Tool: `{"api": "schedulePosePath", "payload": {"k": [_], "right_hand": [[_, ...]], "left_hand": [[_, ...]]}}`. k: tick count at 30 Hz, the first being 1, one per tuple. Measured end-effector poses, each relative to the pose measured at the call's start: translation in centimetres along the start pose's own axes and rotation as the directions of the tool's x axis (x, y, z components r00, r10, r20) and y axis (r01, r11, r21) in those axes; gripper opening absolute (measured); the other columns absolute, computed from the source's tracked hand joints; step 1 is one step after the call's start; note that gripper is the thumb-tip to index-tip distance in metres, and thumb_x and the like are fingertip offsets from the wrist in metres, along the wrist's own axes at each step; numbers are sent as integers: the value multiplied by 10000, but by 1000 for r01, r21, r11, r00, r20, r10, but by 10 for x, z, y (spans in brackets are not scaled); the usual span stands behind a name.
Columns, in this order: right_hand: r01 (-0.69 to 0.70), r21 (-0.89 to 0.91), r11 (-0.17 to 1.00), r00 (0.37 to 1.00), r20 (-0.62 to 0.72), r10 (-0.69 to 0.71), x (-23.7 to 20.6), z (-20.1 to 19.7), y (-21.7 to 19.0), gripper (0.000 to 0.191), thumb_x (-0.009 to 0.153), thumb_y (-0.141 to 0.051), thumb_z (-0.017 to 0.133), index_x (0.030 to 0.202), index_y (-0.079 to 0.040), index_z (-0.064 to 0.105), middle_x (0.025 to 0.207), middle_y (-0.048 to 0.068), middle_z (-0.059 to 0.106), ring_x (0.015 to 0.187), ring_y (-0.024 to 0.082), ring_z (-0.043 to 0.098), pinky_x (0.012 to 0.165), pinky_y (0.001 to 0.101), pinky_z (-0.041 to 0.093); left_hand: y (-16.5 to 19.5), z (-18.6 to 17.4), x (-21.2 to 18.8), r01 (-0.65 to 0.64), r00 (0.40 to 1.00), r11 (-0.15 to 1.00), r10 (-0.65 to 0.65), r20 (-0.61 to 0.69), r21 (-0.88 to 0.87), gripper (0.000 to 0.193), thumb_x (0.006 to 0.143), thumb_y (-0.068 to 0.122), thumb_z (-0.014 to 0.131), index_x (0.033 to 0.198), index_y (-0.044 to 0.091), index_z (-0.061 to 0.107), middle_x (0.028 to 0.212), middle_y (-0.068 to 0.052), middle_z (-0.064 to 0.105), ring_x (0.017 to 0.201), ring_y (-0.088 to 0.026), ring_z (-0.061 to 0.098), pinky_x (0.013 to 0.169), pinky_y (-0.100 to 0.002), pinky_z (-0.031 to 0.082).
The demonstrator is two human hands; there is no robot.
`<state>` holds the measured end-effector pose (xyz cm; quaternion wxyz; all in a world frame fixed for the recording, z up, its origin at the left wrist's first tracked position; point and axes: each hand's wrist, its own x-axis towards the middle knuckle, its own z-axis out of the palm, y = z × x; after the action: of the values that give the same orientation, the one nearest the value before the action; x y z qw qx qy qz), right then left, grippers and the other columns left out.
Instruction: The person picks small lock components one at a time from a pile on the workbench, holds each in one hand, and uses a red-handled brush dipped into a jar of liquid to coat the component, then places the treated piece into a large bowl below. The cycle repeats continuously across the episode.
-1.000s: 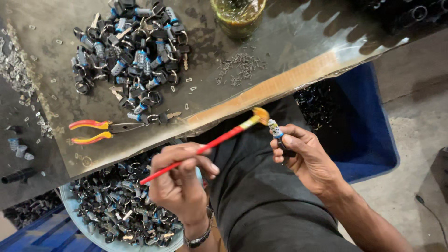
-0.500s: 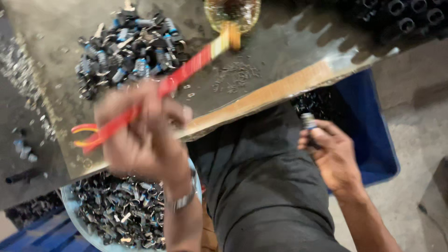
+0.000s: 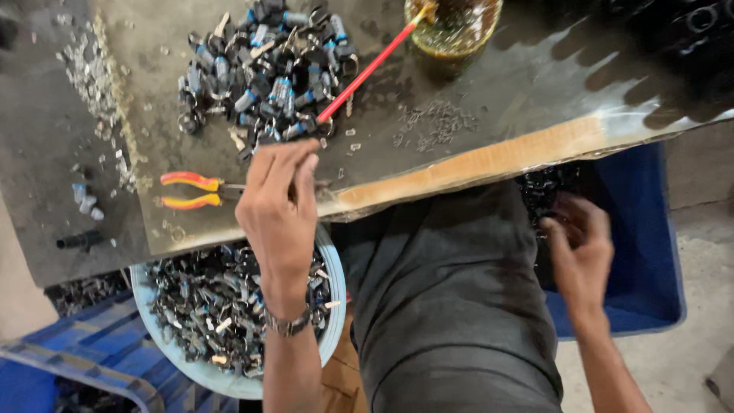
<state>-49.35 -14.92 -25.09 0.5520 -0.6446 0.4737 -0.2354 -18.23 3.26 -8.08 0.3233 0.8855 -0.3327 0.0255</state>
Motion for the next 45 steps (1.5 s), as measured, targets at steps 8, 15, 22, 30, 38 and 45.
{"api": "schedulePosePath", "payload": {"k": [8, 15, 22, 30, 38, 45], "right_hand": [[254, -96, 962, 925, 315, -213, -26, 64, -93, 237, 918, -52, 717, 1155, -50, 707, 1137, 82, 705, 984, 156, 684, 862, 282, 547], [94, 25, 995, 872, 480, -95, -48, 79, -110, 221, 890, -57, 718, 1111, -59, 731, 1116, 57, 710, 941, 140, 699, 814, 254, 562], [9, 165, 986, 766, 632, -113, -47, 88, -136, 220, 929, -77, 690, 1139, -20, 726, 1131, 58, 684, 1013, 140, 679, 876, 273, 561], [-268, 393, 880, 730, 679, -81, -37, 107, -149, 393, 1027, -212, 567, 1358, -1, 583, 1237, 62, 680, 986, 126, 649, 867, 273, 545], [-712, 505, 488, 647, 743, 174, -37, 92, -138, 357, 1032, -250, 642, 1276, 5, 585, 1085, 61, 636, 983, 165, 616, 873, 329, 501], [-41, 692, 721, 907, 328, -263, -50, 71, -136, 198, 1100, -163, 578, 1243, -47, 504, 1036, 127, 639, 1038, 213, 602, 1291, 471, 395]], "left_hand": [[-24, 22, 23, -145, 984, 955, 167, -65, 260, 367, 866, 229, 846, 1202, 146, 726, 1074, -24, 637, 858, -200, 614, 776, -371, 435], [-28, 27, 24, -294, 954, 917, 297, 31, 270, 180, 871, 199, 858, 985, 118, 744, 988, -5, 626, 921, -192, 590, 910, -390, 364], [-7, 12, -4, -230, 967, 971, 236, -99, 71, 131, 870, 114, 826, 955, 105, 728, 973, 9, 668, 935, -171, 644, 895, -361, 381], [15, -4, -54, 112, 991, 872, -135, -14, -477, 99, 860, -18, 725, 944, 21, 692, 939, -43, 667, 769, -113, 604, 703, -246, 494], [29, 0, -85, 59, 979, 855, 52, 199, -515, 258, 721, 2, 814, 960, 77, 753, 944, -45, 671, 711, -104, 624, 620, -231, 515], [28, 15, -62, -47, 987, 927, 100, 126, -371, 270, 894, 133, 831, 1152, 128, 752, 1038, -28, 681, 851, -159, 629, 769, -304, 491]]}}
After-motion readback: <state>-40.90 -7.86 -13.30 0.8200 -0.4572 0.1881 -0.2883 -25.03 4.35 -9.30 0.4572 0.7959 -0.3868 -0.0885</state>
